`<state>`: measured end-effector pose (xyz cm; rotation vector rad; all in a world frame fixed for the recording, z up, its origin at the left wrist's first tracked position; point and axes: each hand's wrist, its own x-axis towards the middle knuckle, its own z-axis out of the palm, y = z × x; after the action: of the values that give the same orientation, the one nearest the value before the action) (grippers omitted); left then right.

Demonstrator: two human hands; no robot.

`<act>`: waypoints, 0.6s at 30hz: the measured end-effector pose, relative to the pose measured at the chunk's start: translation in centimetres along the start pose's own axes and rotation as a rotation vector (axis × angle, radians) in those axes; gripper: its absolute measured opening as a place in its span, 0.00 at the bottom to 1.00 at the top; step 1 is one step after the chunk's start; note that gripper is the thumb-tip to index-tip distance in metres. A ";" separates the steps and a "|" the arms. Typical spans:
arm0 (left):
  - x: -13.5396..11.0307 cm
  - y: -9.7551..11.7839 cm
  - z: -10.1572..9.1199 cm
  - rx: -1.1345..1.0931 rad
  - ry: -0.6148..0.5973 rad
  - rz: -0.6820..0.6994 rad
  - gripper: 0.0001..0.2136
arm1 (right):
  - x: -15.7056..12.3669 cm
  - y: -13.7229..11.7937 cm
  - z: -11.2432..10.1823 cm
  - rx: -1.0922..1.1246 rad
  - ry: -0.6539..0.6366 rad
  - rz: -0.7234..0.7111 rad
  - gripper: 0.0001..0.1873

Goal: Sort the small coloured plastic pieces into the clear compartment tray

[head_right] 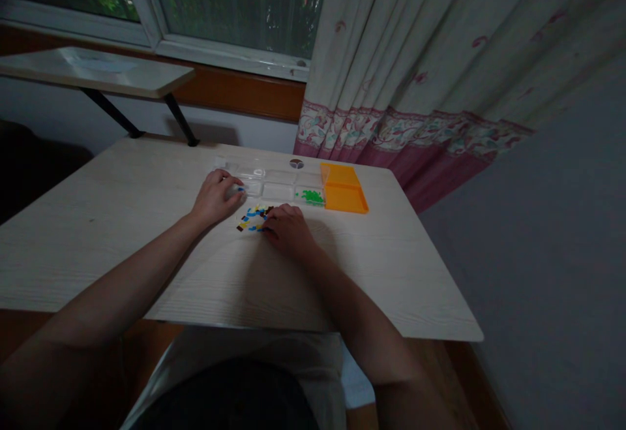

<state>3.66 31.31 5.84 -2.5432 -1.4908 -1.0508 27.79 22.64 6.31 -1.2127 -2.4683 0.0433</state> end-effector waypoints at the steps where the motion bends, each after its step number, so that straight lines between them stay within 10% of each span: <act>1: 0.0 0.0 0.0 -0.003 0.003 0.000 0.12 | 0.0 0.0 0.0 0.000 -0.003 -0.002 0.07; 18: 0.1 0.7 -0.5 -0.068 0.021 0.035 0.13 | 0.4 -0.6 0.3 0.029 -0.002 0.022 0.07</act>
<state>3.98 30.80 6.48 -2.5841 -1.4243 -1.1390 27.01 22.59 6.25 -1.2287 -2.4468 0.0861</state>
